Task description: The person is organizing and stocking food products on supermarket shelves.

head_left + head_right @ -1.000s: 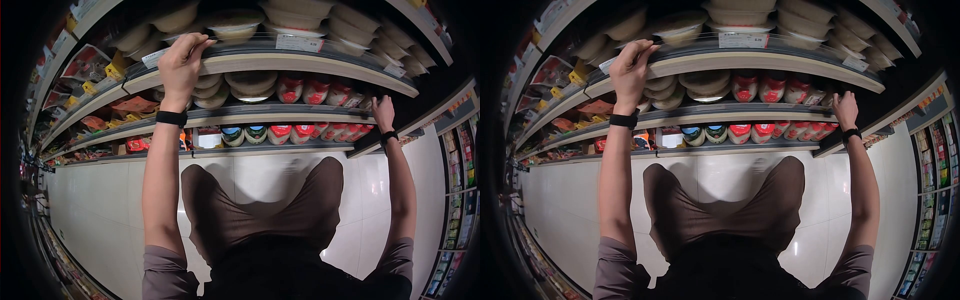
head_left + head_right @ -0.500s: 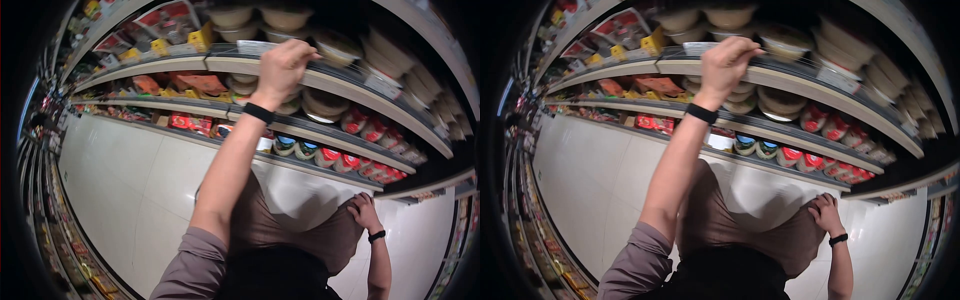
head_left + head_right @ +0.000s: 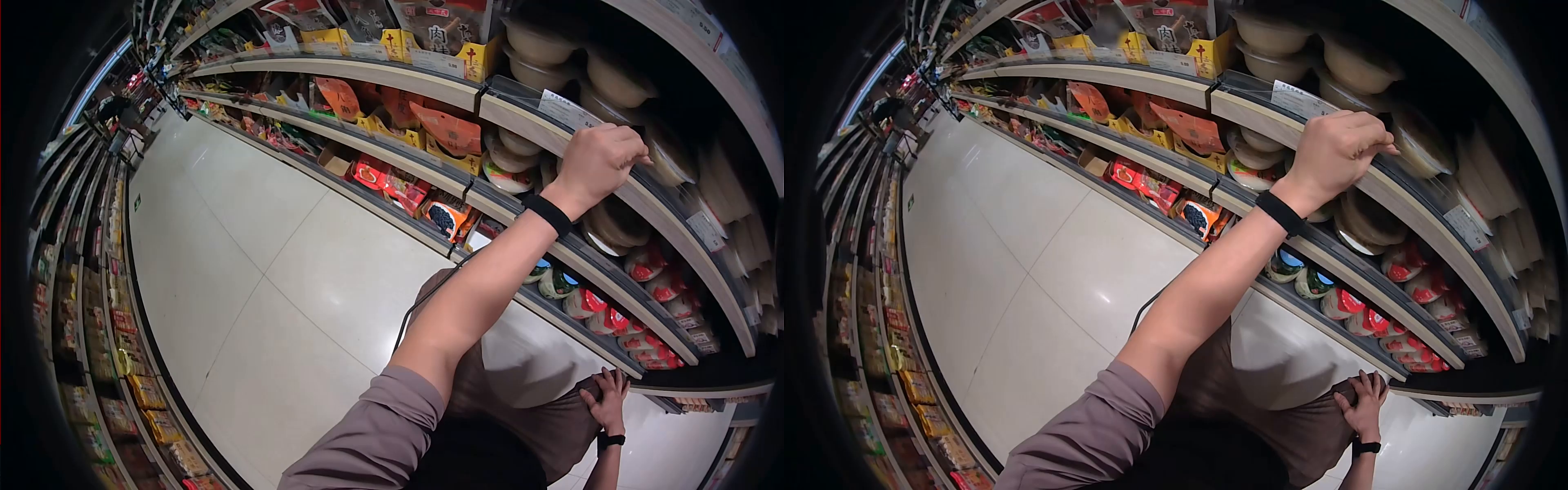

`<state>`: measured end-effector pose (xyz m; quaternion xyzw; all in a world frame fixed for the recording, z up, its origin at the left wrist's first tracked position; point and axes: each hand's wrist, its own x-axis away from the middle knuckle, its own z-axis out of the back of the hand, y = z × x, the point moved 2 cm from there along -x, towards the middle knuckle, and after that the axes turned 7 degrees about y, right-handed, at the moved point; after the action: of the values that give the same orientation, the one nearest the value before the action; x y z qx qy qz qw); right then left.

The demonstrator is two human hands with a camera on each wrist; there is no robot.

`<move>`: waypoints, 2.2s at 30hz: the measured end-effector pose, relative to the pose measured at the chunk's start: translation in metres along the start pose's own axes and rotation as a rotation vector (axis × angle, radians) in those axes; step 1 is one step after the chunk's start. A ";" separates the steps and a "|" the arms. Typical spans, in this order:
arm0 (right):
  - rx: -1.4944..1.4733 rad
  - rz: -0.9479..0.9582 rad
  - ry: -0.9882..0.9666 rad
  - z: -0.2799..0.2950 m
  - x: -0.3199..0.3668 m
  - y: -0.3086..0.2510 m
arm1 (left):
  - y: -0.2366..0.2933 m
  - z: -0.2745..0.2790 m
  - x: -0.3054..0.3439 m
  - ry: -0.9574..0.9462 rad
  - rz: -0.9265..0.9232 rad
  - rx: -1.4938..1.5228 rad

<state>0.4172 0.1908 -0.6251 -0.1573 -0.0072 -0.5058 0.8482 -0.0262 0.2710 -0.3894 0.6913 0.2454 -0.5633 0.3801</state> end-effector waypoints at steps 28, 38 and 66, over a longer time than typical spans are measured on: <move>0.033 -0.022 0.023 -0.011 -0.004 -0.005 | 0.001 0.004 -0.001 -0.016 0.003 0.031; 0.090 -0.087 0.032 -0.006 0.006 -0.007 | 0.039 0.097 0.051 -0.179 -0.029 0.047; -0.572 0.264 -0.041 0.026 0.033 -0.211 | -0.249 0.297 0.260 -0.874 0.695 -1.105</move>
<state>0.2552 0.0773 -0.5396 -0.3990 0.1389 -0.3694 0.8277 -0.3291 0.1564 -0.7253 0.1551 0.0879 -0.4293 0.8854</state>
